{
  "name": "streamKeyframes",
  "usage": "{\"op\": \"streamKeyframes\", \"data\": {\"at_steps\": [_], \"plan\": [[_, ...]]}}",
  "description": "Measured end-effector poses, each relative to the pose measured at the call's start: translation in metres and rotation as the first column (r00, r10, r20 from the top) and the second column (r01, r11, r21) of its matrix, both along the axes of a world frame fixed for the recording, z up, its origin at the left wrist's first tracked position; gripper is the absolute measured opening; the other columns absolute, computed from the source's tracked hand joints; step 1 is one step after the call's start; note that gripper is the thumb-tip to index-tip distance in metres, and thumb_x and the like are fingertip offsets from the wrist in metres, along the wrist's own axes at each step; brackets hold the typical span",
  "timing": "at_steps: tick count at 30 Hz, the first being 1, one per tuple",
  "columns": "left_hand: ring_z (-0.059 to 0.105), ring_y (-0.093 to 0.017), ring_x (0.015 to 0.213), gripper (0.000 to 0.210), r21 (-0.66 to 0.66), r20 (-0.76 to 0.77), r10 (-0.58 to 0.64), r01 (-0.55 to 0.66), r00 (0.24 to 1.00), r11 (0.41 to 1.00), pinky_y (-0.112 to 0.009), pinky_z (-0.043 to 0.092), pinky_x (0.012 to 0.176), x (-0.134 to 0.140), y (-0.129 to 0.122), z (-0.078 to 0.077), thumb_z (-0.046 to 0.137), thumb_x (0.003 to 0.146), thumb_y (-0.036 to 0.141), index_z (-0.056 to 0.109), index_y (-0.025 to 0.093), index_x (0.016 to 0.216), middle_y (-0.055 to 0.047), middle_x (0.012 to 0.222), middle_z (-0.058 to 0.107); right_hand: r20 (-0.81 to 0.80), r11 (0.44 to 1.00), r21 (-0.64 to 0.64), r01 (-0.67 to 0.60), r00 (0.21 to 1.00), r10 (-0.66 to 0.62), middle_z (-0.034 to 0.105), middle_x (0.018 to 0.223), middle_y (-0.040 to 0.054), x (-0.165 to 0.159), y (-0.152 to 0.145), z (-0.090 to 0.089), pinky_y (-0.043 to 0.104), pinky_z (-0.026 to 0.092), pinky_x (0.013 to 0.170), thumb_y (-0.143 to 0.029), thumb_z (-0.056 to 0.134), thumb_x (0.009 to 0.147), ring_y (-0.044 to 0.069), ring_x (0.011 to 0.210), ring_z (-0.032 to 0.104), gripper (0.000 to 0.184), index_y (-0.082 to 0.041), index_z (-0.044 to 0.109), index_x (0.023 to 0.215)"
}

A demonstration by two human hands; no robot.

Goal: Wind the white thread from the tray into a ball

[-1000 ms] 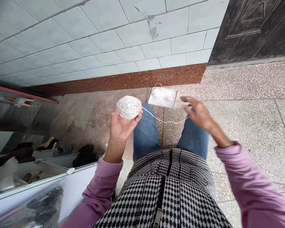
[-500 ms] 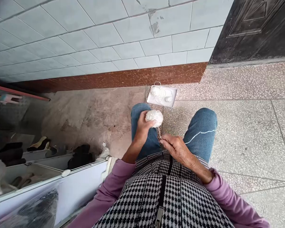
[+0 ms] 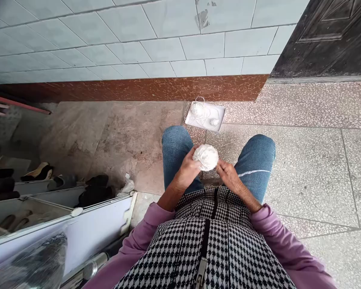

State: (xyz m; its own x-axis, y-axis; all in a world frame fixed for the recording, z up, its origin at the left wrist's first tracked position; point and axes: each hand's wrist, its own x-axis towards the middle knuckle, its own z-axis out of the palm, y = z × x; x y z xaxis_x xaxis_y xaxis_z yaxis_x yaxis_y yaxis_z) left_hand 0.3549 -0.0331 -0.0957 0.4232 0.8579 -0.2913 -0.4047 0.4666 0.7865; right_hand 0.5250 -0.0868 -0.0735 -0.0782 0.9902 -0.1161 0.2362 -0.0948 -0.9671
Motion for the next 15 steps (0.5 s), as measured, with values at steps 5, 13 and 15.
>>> {"op": "streamKeyframes", "data": {"at_steps": [5,13,15], "plan": [[0.068,-0.027,0.11,0.074,0.17,-0.337,0.143,-0.09,0.93,0.981,-0.043,0.054,0.102,-0.006,0.011,-0.006,0.093,0.059,0.03,0.065,0.023,0.127,-0.007,0.119,0.068,-0.006,0.967,-0.109,-0.229,0.973,0.23,0.055,0.069,-0.001,-0.006,-0.038,0.008,0.03,0.044,0.063,-0.068,0.045,0.11,0.015,0.062,0.05,0.057,-0.022,0.055,0.077],[0.064,-0.035,0.127,0.074,-0.071,-0.154,-0.454,0.448,0.878,0.891,-0.05,0.048,0.113,-0.009,-0.019,0.012,0.094,0.062,0.031,0.074,0.022,0.132,-0.013,0.135,0.07,-0.035,0.997,-0.077,-0.011,0.999,0.008,0.054,0.066,-0.0016,0.045,-0.007,0.01,0.029,0.039,0.061,-0.067,0.062,0.104,0.014,0.063,0.048,0.052,-0.022,0.063,0.078],[0.067,-0.037,0.125,0.079,-0.153,0.027,-0.458,0.456,0.889,0.877,-0.05,0.05,0.111,-0.011,-0.022,0.017,0.093,0.06,0.033,0.072,0.021,0.135,-0.014,0.132,0.073,-0.139,0.996,-0.087,-0.007,0.99,-0.005,0.052,0.065,-0.002,0.041,-0.003,-0.002,0.029,0.037,0.059,-0.073,0.062,0.1,0.013,0.061,0.045,0.058,-0.022,0.061,0.074]]}}
